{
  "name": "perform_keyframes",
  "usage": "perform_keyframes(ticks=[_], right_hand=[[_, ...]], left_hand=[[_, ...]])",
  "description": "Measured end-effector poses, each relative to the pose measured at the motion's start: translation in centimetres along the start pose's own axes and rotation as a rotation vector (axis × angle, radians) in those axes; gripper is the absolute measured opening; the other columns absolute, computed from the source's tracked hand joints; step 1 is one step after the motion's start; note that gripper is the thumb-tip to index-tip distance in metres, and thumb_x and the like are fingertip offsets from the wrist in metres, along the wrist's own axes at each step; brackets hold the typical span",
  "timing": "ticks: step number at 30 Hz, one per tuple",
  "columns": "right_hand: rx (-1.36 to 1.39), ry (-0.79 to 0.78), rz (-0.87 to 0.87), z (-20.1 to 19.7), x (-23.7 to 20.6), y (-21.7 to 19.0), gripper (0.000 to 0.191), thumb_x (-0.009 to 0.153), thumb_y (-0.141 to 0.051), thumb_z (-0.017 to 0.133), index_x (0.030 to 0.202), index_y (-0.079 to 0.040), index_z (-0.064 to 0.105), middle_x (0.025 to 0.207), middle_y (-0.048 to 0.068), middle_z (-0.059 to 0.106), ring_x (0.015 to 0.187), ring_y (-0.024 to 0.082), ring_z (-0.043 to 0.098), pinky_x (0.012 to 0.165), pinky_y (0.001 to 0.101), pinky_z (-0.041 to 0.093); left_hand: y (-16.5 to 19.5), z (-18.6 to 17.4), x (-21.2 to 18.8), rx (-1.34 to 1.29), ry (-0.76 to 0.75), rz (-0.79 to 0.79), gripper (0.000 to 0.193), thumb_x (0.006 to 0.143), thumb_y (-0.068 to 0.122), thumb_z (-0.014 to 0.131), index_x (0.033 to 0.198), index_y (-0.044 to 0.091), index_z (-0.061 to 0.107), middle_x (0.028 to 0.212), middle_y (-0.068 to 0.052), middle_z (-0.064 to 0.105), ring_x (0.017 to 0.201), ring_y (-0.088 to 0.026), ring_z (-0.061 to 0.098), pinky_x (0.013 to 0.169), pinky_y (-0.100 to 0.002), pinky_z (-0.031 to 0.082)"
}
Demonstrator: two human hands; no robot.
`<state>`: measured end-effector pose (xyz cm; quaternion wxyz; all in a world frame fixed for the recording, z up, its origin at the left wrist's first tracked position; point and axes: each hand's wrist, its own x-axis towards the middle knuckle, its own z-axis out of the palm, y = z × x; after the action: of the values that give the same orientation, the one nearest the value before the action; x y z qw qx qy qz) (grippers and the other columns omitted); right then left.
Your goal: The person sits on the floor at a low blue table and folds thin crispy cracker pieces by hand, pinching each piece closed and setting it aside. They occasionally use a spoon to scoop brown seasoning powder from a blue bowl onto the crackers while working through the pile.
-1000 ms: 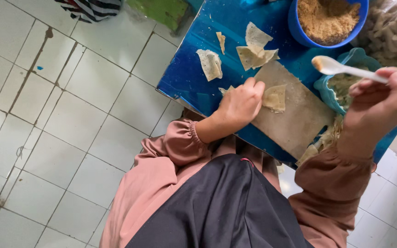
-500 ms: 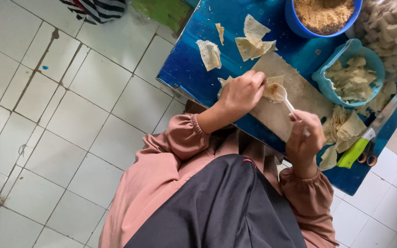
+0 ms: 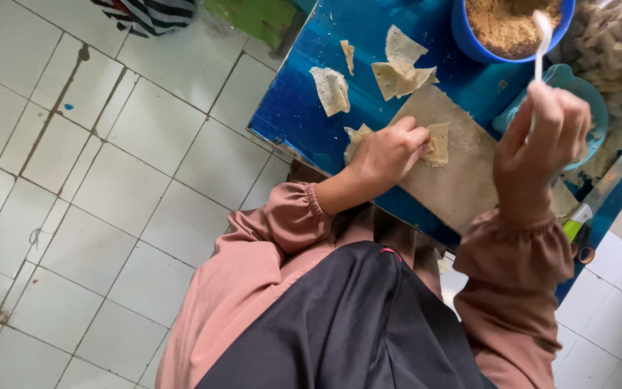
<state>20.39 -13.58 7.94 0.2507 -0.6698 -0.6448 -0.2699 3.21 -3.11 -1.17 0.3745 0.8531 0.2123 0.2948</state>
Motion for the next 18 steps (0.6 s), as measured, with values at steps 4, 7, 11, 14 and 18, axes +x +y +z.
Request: perform_keyframes(ticks=[4,7,11,14,18], right_hand=[[-0.016,-0.164,0.03,3.3,4.3,3.5,0.04,0.105,0.013,0.053,0.144,0.001,0.055,0.121,0.015,0.054,0.115,0.03,0.056,0.099,0.0411,0.047],[-0.047,-0.231,0.006,2.3,5.3,2.9,0.054,0.095,0.015,0.054,0.148,0.003,0.05,0.13,0.018,0.051,0.121,0.033,0.053,0.106,0.0412,0.046],[-0.048,-0.173,0.102,-1.3,3.0,-2.0,0.036,0.094,0.013,0.071,0.127,0.004,0.058,0.123,0.021,0.056,0.115,0.039,0.056,0.1,0.0474,0.046],[0.107,-0.331,0.468,-2.7,-0.3,-5.4,0.01,0.102,0.001,0.077,0.103,-0.001,0.067,0.101,0.014,0.062,0.091,0.031,0.061,0.084,0.0389,0.05],[0.245,-0.465,0.621,-0.9,-3.6,-6.7,0.014,0.093,-0.008,0.079,0.095,-0.002,0.066,0.096,0.014,0.062,0.085,0.03,0.064,0.075,0.0375,0.05]], left_hand=[[0.3,0.1,-0.3,0.036,0.016,0.004,0.012,0.089,0.015,0.066,0.098,0.011,0.06,0.097,-0.011,0.058,0.085,-0.035,0.068,0.066,-0.045,0.055],[0.5,0.1,-0.4,0.042,-0.012,-0.005,0.015,0.089,0.013,0.068,0.101,0.011,0.058,0.099,-0.011,0.057,0.085,-0.034,0.068,0.065,-0.045,0.055],[0.7,-0.1,-0.5,0.033,-0.037,-0.009,0.017,0.087,0.012,0.069,0.1,0.012,0.059,0.099,-0.011,0.058,0.084,-0.034,0.069,0.064,-0.045,0.056],[1.0,-0.5,-0.6,0.024,-0.043,-0.014,0.018,0.086,0.014,0.07,0.1,0.012,0.059,0.097,-0.01,0.058,0.08,-0.032,0.07,0.06,-0.044,0.055],[1.2,-0.8,-1.0,0.01,-0.062,-0.004,0.018,0.088,0.016,0.071,0.1,0.011,0.058,0.098,-0.009,0.058,0.078,-0.032,0.07,0.058,-0.043,0.055]])
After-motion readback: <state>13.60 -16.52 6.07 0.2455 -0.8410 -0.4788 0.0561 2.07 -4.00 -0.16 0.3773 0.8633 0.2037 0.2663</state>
